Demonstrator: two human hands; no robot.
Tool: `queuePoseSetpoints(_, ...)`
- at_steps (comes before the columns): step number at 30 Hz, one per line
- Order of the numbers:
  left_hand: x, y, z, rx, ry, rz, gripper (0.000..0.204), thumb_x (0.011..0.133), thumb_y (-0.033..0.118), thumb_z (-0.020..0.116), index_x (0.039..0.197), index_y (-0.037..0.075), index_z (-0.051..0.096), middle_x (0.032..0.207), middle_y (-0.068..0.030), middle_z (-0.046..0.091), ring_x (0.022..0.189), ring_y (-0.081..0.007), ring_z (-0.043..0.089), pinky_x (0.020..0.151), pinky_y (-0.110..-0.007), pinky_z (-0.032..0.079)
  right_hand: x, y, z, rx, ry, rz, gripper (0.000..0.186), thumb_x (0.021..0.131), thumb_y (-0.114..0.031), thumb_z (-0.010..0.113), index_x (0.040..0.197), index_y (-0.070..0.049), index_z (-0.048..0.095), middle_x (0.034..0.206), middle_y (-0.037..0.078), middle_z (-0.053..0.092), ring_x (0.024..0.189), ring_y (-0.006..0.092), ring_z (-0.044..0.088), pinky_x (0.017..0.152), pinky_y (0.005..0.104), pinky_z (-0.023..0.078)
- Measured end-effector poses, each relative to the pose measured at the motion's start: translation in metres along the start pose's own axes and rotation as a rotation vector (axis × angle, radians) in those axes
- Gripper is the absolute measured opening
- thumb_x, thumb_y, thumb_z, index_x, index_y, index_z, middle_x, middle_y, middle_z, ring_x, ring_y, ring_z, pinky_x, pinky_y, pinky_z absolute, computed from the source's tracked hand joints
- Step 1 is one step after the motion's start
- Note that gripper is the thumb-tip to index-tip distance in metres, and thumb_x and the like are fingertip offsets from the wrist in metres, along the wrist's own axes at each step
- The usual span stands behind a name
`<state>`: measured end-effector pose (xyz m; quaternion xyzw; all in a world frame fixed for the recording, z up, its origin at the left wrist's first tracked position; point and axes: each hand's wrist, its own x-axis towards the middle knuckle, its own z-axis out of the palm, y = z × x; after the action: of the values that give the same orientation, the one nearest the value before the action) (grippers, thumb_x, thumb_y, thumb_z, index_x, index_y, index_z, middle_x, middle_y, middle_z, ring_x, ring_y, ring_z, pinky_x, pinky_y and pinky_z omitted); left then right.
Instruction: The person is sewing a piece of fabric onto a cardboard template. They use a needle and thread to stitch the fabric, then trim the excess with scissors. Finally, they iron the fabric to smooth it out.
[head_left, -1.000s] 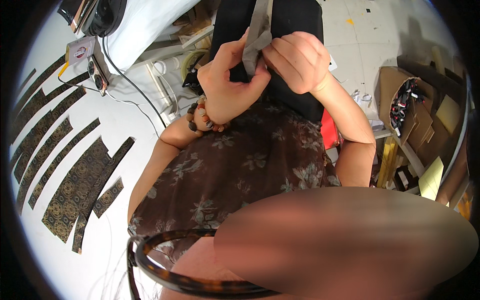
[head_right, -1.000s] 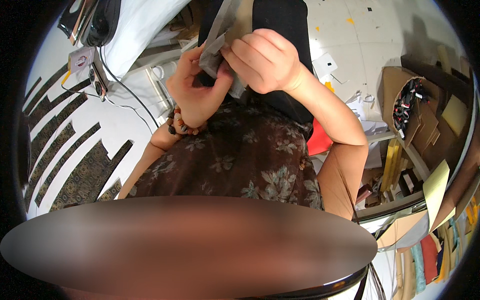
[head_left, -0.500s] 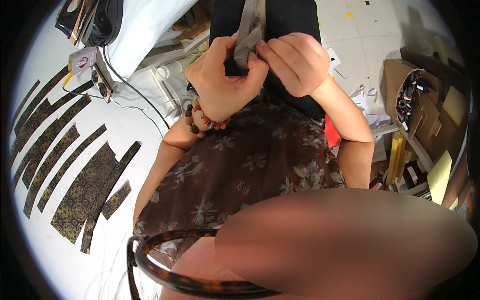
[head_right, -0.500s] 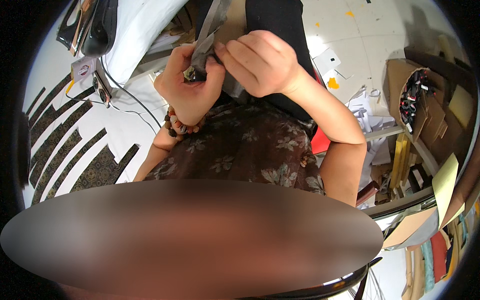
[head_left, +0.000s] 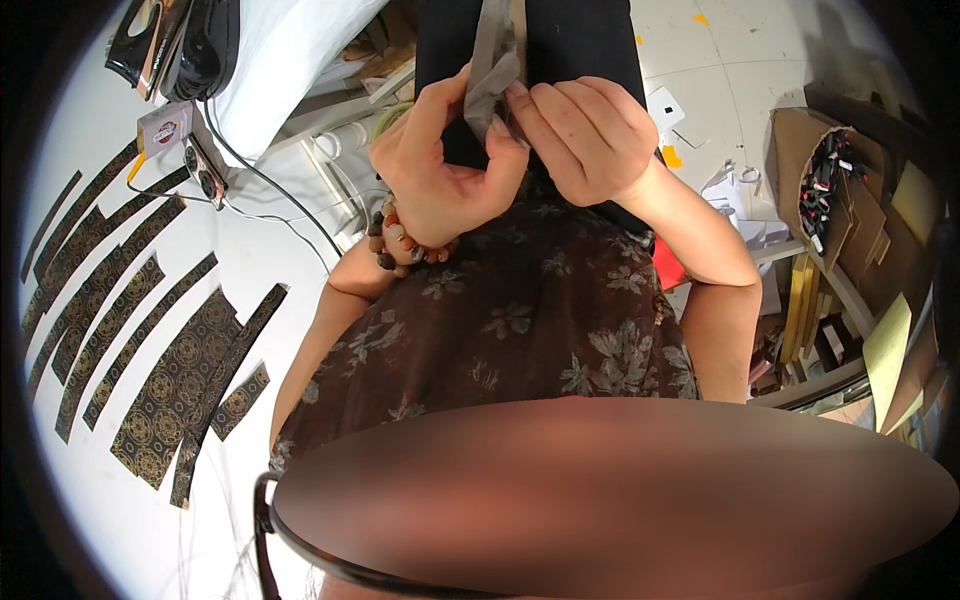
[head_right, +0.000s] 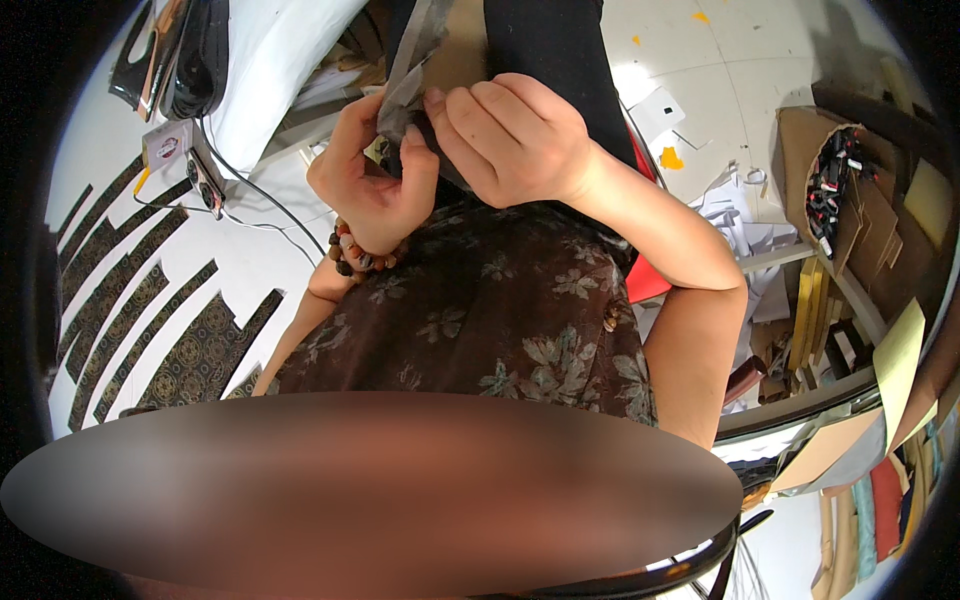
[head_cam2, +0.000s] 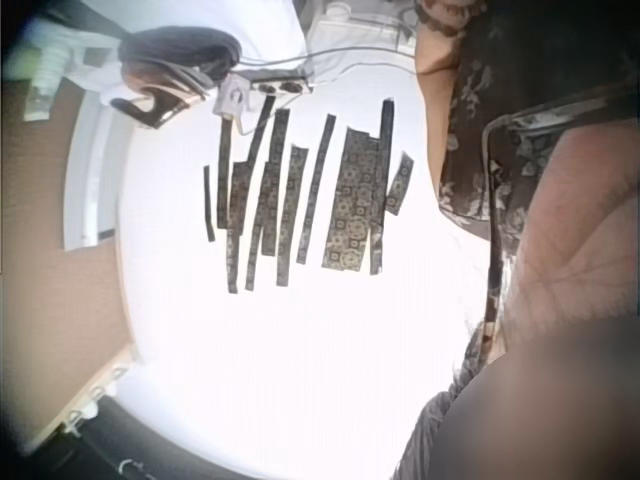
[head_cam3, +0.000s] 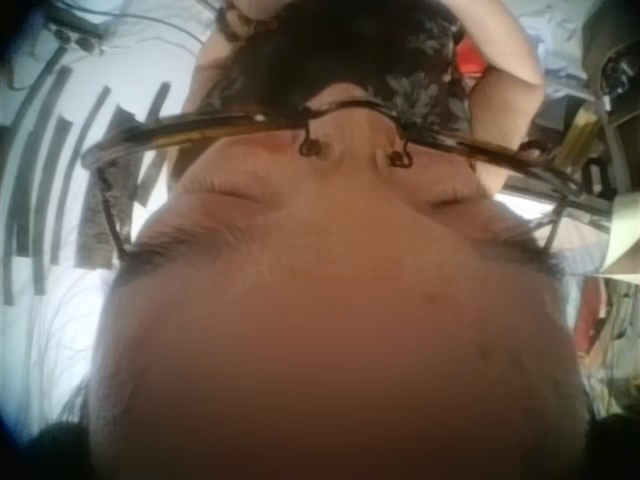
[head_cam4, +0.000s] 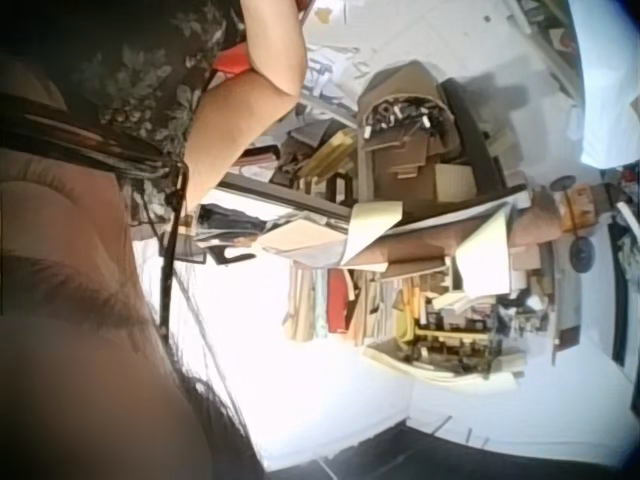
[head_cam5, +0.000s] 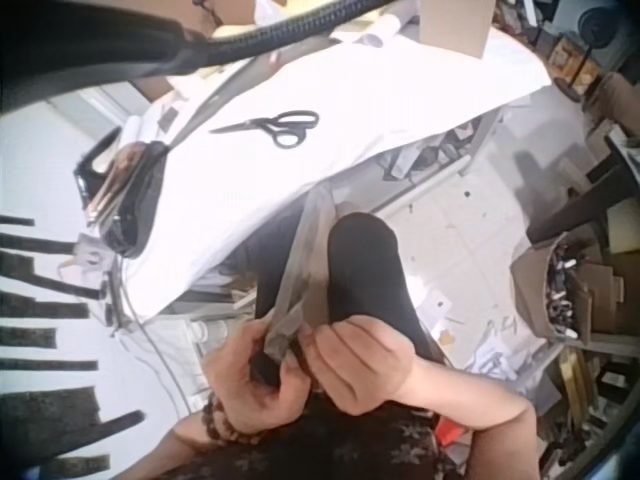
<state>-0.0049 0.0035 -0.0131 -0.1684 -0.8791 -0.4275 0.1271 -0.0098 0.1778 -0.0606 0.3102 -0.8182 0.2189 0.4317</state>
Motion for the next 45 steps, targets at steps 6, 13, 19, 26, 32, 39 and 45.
queuePoseSetpoints(6, 0.001, 0.001, 0.001, 0.006, 0.008, 0.022, 0.039, 0.07, 0.008, 0.071, 0.107, -0.005, 0.071, 0.08, -0.0138, 0.074, 0.066, -0.0218, 0.072, 0.063, -0.027, 0.054, 0.0, -0.009, -0.001, 0.018, -0.008, 0.053, 0.027, 0.07, -0.015, 0.064, 0.092, 0.0, 0.071, 0.089, 0.005, 0.063, 0.078, 0.017, 0.061, 0.072, 0.0283, 0.051)
queuePoseSetpoints(13, -0.004, -0.009, 0.001, 0.009, 0.037, 0.024, 0.036, 0.072, 0.01, 0.074, 0.105, -0.004, 0.072, 0.075, -0.0122, 0.071, 0.061, -0.0201, 0.069, 0.058, -0.027, 0.052, 0.0, -0.016, 0.003, 0.092, -0.04, 0.08, 0.025, 0.07, -0.014, 0.065, 0.092, -0.001, 0.07, 0.092, 0.006, 0.064, 0.081, 0.0183, 0.061, 0.075, 0.0309, 0.052)
queuePoseSetpoints(19, -0.003, 0.0, 0.005, 0.092, 0.098, -0.059, 0.028, 0.075, 0.007, 0.081, 0.1, -0.002, 0.073, 0.071, -0.0094, 0.069, 0.057, -0.0173, 0.067, 0.054, -0.026, 0.049, -0.013, -0.026, 0.005, 0.308, -0.072, 0.233, 0.026, 0.067, -0.009, 0.07, 0.092, -0.001, 0.071, 0.094, 0.006, 0.065, 0.085, 0.0211, 0.063, 0.076, 0.0344, 0.053)
queuePoseSetpoints(26, -0.002, -0.001, 0.008, 0.077, 0.143, 0.029, 0.03, 0.073, 0.005, 0.082, 0.101, -0.001, 0.073, 0.073, -0.0108, 0.07, 0.058, -0.0216, 0.067, 0.054, -0.028, 0.051, -0.003, -0.005, -0.003, 1.264, -0.077, 1.092, 0.005, 0.094, 0.002, 0.065, 0.093, 0.0, 0.07, 0.087, 0.004, 0.071, 0.078, 0.0107, 0.065, 0.073, 0.025, 0.05)
queuePoseSetpoints(32, -0.002, -0.003, 0.004, 0.043, 0.117, 0.052, 0.036, 0.072, 0.006, 0.083, 0.105, -0.002, 0.072, 0.078, -0.0115, 0.071, 0.063, -0.0241, 0.069, 0.056, -0.03, 0.053, 0.03, -0.013, -0.005, 1.557, -0.071, 1.247, 0.011, 0.097, -0.005, 0.072, 0.088, -0.003, 0.066, 0.083, 0.001, 0.069, 0.076, 0.0053, 0.061, 0.073, 0.0214, 0.047)
queuePoseSetpoints(39, -0.002, -0.01, 0.004, 0.0, 0.13, 0.093, 0.039, 0.07, 0.008, 0.084, 0.105, -0.004, 0.07, 0.078, -0.0117, 0.072, 0.063, -0.025, 0.07, 0.055, -0.03, 0.054, 0.035, -0.02, -0.003, 1.415, -0.029, 1.254, 0.014, 0.098, -0.005, 0.071, 0.086, -0.001, 0.065, 0.081, 0.003, 0.066, 0.071, 0.009, 0.065, 0.065, 0.0236, 0.051)
queuePoseSetpoints(45, -0.003, -0.019, 0.004, -0.017, 0.132, 0.138, 0.038, 0.071, 0.011, 0.085, 0.103, -0.004, 0.07, 0.078, -0.0127, 0.071, 0.06, -0.0237, 0.069, 0.053, -0.03, 0.054, 0.036, -0.024, -0.003, 1.562, 0.08, 1.379, 0.011, 0.1, -0.004, 0.067, 0.091, 0.002, 0.066, 0.085, 0.005, 0.067, 0.075, 0.0127, 0.067, 0.072, 0.0259, 0.053)
